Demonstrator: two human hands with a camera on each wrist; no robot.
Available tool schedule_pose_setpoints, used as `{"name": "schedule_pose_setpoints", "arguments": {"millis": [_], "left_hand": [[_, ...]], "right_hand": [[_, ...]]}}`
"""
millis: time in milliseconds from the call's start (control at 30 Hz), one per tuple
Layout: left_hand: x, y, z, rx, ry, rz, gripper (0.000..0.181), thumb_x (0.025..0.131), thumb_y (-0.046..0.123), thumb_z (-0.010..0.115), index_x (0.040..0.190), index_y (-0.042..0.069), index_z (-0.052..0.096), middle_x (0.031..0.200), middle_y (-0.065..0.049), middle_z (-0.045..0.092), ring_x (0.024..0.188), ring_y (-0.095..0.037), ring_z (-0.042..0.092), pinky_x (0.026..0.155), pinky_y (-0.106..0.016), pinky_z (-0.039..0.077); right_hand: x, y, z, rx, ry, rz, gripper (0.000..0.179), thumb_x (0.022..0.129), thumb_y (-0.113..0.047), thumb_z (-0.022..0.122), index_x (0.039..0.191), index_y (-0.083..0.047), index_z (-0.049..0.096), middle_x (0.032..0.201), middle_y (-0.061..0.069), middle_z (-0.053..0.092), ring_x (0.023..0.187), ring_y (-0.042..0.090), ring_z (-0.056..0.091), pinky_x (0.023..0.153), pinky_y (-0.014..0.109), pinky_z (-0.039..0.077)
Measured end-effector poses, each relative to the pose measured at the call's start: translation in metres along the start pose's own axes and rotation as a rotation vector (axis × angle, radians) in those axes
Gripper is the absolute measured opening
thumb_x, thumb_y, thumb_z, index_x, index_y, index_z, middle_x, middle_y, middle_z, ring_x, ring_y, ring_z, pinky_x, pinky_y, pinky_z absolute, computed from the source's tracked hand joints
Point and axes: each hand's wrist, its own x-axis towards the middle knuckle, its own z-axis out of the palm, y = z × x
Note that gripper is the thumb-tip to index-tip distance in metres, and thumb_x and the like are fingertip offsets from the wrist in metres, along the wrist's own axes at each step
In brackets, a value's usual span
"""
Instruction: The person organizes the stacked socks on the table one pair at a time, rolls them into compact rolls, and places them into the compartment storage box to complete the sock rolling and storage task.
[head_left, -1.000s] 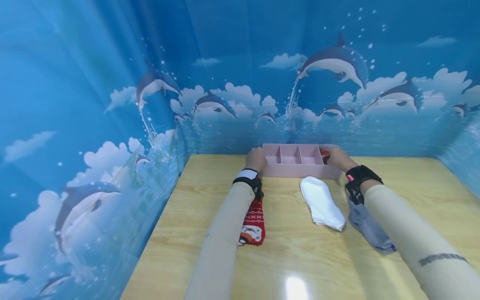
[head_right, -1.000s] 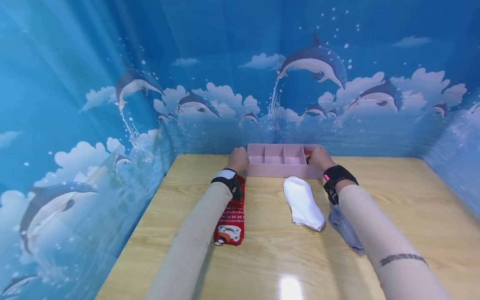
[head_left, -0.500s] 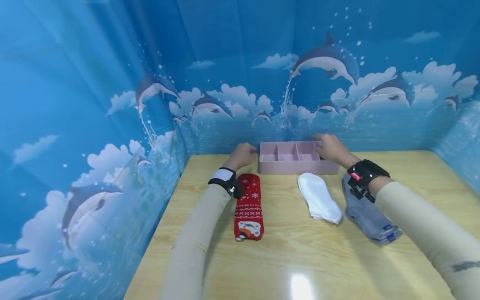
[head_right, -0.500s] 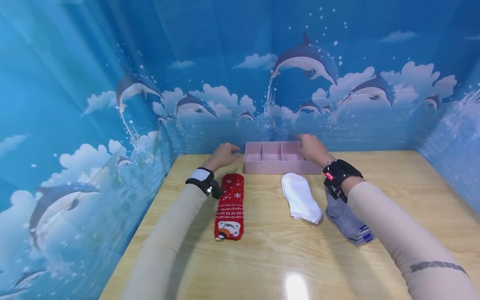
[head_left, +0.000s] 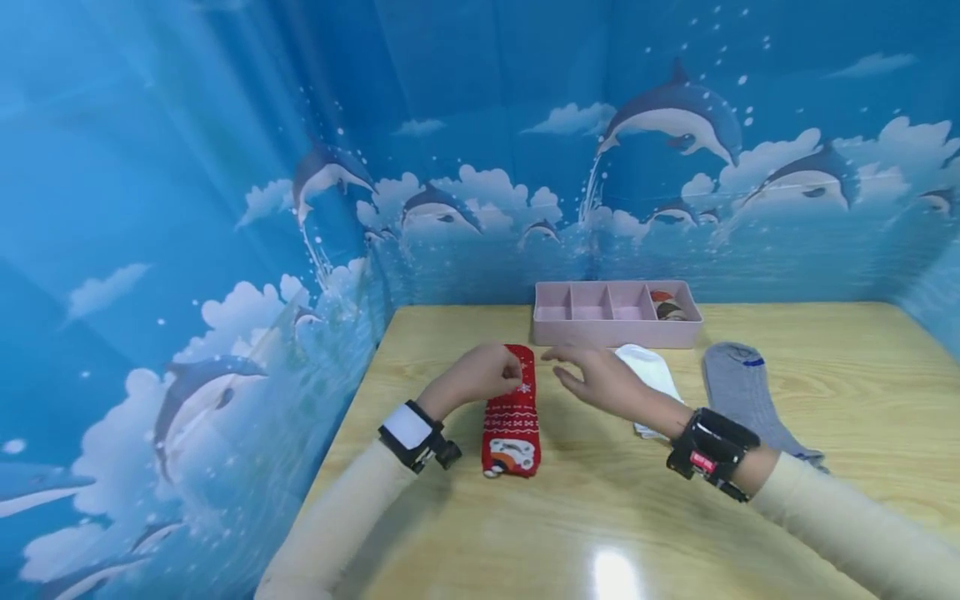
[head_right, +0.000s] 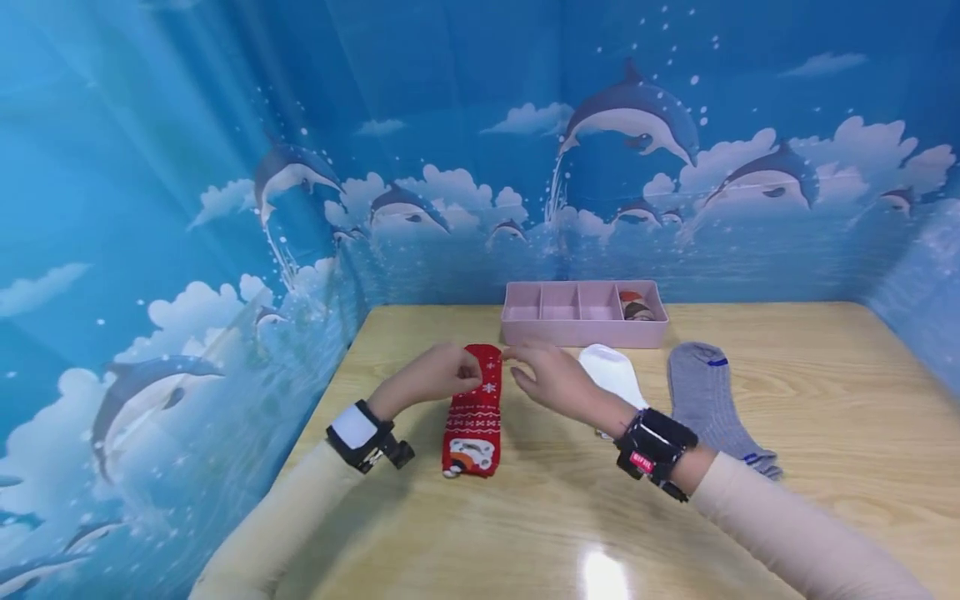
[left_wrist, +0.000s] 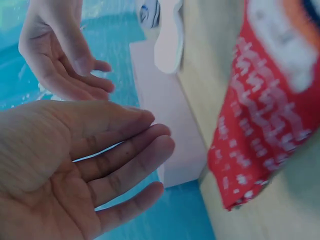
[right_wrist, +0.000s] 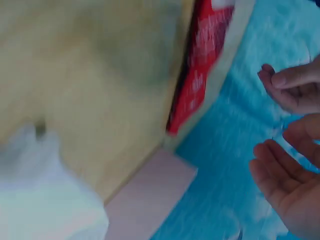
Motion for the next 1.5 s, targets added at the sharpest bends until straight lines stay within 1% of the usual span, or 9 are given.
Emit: {"name": "schedule_pose_setpoints", "arguments": {"millis": [333,433,700,800,967,1100,1200,1367,1500], "left_hand": [[-0.038,0.002,0.032,0.031,-0.173,-0.119,0.007,0.088,0.016,0.079,0.081,0.018,0.077,0.073,0.010,0.068,0.067,-0.006,0.060,0.064,-0.022,0.049],[-0.045,-0.001,0.042,0.035,-0.215,-0.121,0.005,0.085,0.016,0.081,0.082,0.019,0.079,0.073,0.011,0.069,0.066,-0.005,0.059,0.063,-0.022,0.049],[-0.063,-0.005,0.060,0.046,-0.185,-0.110,0.027,0.067,0.023,0.094,0.088,0.018,0.078,0.086,0.010,0.064,0.073,-0.005,0.056,0.065,-0.022,0.047],[-0.065,-0.003,0.063,0.057,-0.150,-0.097,0.025,0.067,0.019,0.094,0.084,0.018,0.076,0.082,0.011,0.062,0.071,-0.005,0.055,0.064,-0.022,0.046],[-0.062,-0.002,0.066,0.101,-0.113,-0.070,0.021,0.069,0.013,0.090,0.082,0.018,0.074,0.075,0.012,0.062,0.068,-0.005,0.053,0.062,-0.021,0.045],[-0.062,-0.003,0.064,0.038,-0.122,-0.100,0.014,0.074,0.009,0.081,0.072,0.018,0.070,0.066,0.009,0.058,0.060,-0.007,0.050,0.056,-0.022,0.041],[-0.060,-0.006,0.062,-0.039,-0.123,-0.129,0.015,0.077,0.007,0.077,0.073,0.018,0.069,0.065,0.007,0.056,0.059,-0.009,0.049,0.055,-0.023,0.040],[-0.054,-0.013,0.061,-0.109,-0.112,-0.141,0.014,0.085,0.009,0.077,0.096,0.016,0.072,0.079,0.008,0.062,0.069,-0.007,0.055,0.063,-0.022,0.046],[-0.050,-0.017,0.063,-0.158,-0.132,-0.171,0.007,0.091,0.011,0.072,0.096,0.014,0.068,0.081,0.006,0.063,0.070,-0.009,0.057,0.064,-0.023,0.048]], "right_hand": [[-0.025,-0.024,0.062,-0.033,-0.209,-0.196,0.018,0.084,-0.008,0.081,0.102,-0.009,0.077,0.097,0.002,0.074,0.088,0.015,0.071,0.077,0.025,0.058],[-0.030,-0.028,0.075,-0.069,-0.241,-0.254,0.014,0.084,-0.014,0.082,0.097,-0.011,0.078,0.091,-0.001,0.072,0.081,0.008,0.067,0.072,0.019,0.055],[-0.037,-0.039,0.092,-0.164,-0.185,-0.321,0.018,0.076,-0.023,0.087,0.082,-0.013,0.073,0.084,-0.005,0.063,0.071,0.005,0.055,0.064,0.017,0.048],[-0.036,-0.041,0.093,-0.136,-0.165,-0.289,0.011,0.076,-0.016,0.084,0.078,-0.013,0.073,0.081,-0.005,0.059,0.070,0.005,0.051,0.061,0.016,0.046],[-0.033,-0.040,0.093,-0.002,-0.212,-0.114,0.006,0.079,-0.010,0.076,0.076,-0.014,0.074,0.080,-0.006,0.057,0.071,0.004,0.049,0.062,0.018,0.046],[-0.030,-0.036,0.090,0.114,-0.274,0.019,0.008,0.086,-0.008,0.072,0.081,-0.013,0.071,0.075,-0.008,0.063,0.067,0.001,0.052,0.065,0.020,0.048],[-0.028,-0.035,0.088,0.170,-0.283,0.064,0.008,0.088,-0.006,0.070,0.091,-0.012,0.066,0.076,-0.006,0.064,0.066,0.003,0.055,0.063,0.022,0.049],[-0.030,-0.038,0.091,0.083,-0.206,-0.008,0.020,0.090,-0.004,0.071,0.109,-0.010,0.068,0.092,0.000,0.072,0.079,0.014,0.069,0.070,0.026,0.056],[-0.034,-0.041,0.095,-0.098,-0.117,-0.116,0.008,0.088,-0.008,0.074,0.096,-0.010,0.075,0.085,0.000,0.065,0.068,0.012,0.062,0.061,0.022,0.051]]}}
